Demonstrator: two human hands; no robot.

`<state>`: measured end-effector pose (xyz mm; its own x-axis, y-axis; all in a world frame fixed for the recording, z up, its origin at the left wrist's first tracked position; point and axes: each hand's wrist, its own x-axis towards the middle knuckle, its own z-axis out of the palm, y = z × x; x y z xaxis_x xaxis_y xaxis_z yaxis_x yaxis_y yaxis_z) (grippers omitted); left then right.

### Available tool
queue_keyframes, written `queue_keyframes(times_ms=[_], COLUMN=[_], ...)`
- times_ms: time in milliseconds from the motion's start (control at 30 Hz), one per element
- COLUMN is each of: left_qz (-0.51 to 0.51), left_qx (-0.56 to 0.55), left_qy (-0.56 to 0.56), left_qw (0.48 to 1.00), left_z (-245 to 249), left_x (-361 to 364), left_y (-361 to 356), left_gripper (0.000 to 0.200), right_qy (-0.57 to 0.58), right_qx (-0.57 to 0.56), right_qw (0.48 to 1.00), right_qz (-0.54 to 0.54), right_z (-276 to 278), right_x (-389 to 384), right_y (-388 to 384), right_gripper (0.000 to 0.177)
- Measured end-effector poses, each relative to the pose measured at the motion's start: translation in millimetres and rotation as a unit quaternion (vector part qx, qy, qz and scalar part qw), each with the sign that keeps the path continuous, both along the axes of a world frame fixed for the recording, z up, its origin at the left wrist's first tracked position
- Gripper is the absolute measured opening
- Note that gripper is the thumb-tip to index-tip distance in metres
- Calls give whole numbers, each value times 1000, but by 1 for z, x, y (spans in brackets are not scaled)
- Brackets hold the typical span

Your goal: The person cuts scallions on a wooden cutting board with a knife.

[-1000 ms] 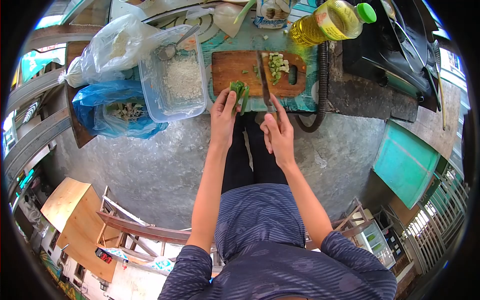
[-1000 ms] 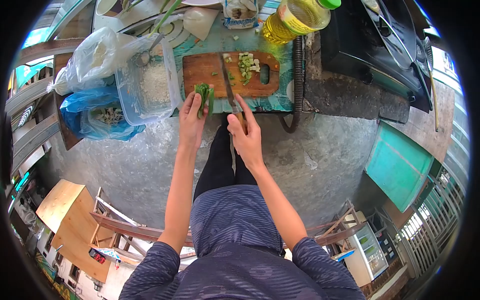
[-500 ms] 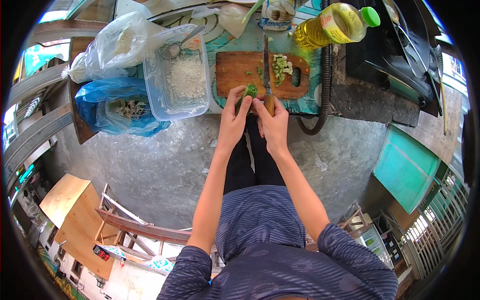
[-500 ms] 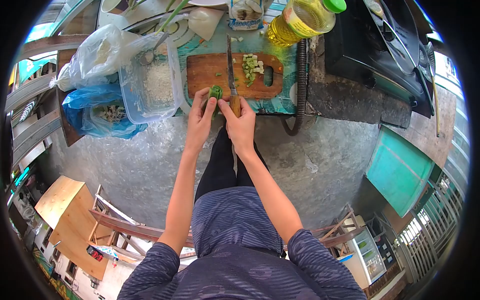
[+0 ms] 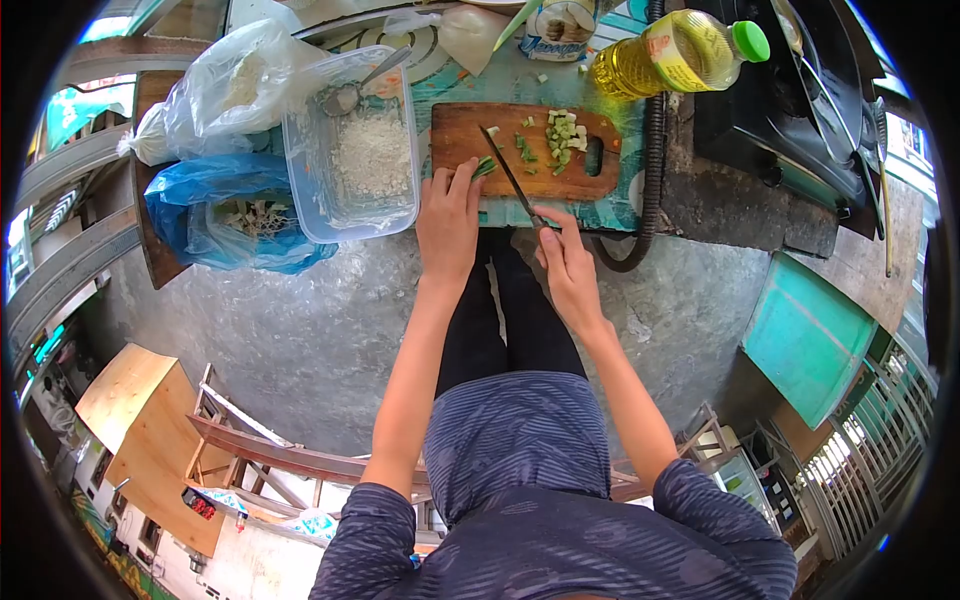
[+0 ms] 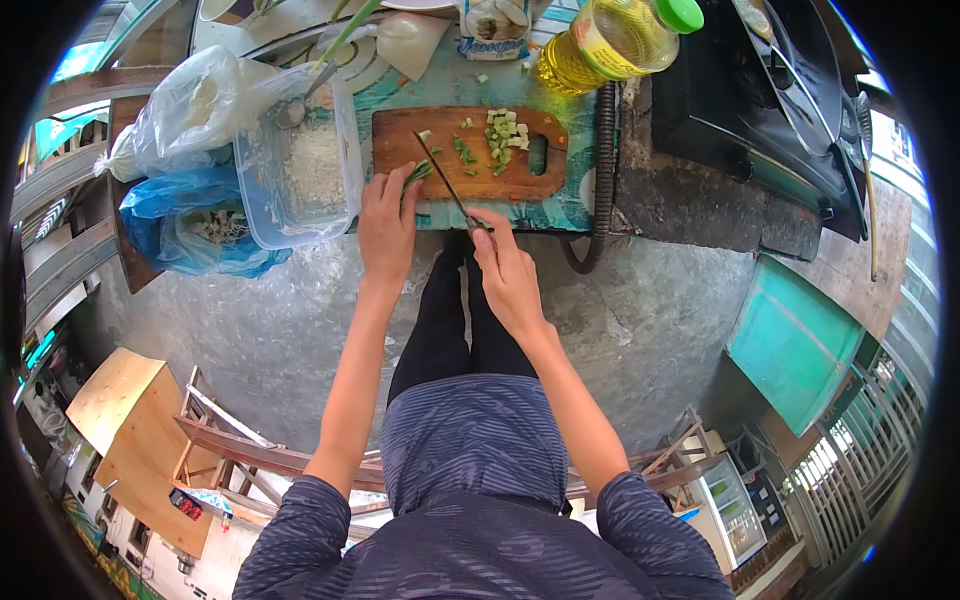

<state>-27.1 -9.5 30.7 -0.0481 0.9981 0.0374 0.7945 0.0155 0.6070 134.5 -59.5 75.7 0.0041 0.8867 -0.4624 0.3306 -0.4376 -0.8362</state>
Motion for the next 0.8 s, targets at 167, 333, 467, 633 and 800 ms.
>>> queue_keyframes(times_ms=[167, 333, 467, 633, 800], left_qz=[-13, -20, -18, -16, -12], left_qx=[5, 15, 7, 10, 15], left_qy=[5, 12, 10, 5, -7], left_qw=[1000, 1000, 1000, 1000, 1000], left_z=[-5, -8, -9, -9, -11], left_x=[-1, -2, -2, -1, 0], left_y=[0, 1, 1, 2, 3], left_gripper=[25, 26, 26, 25, 23], right_qy=[-14, -47, -33, -33, -66], right_qx=[-2, 19, -6, 16, 9], right_qw=[1000, 999, 999, 999, 998], right_qz=[14, 9, 2, -2, 2], right_z=[-1, -7, -6, -9, -10], right_x=[-5, -9, -9, -11, -18], right_y=[-6, -11, -11, -13, -11], right_gripper=[28, 28, 28, 28, 27])
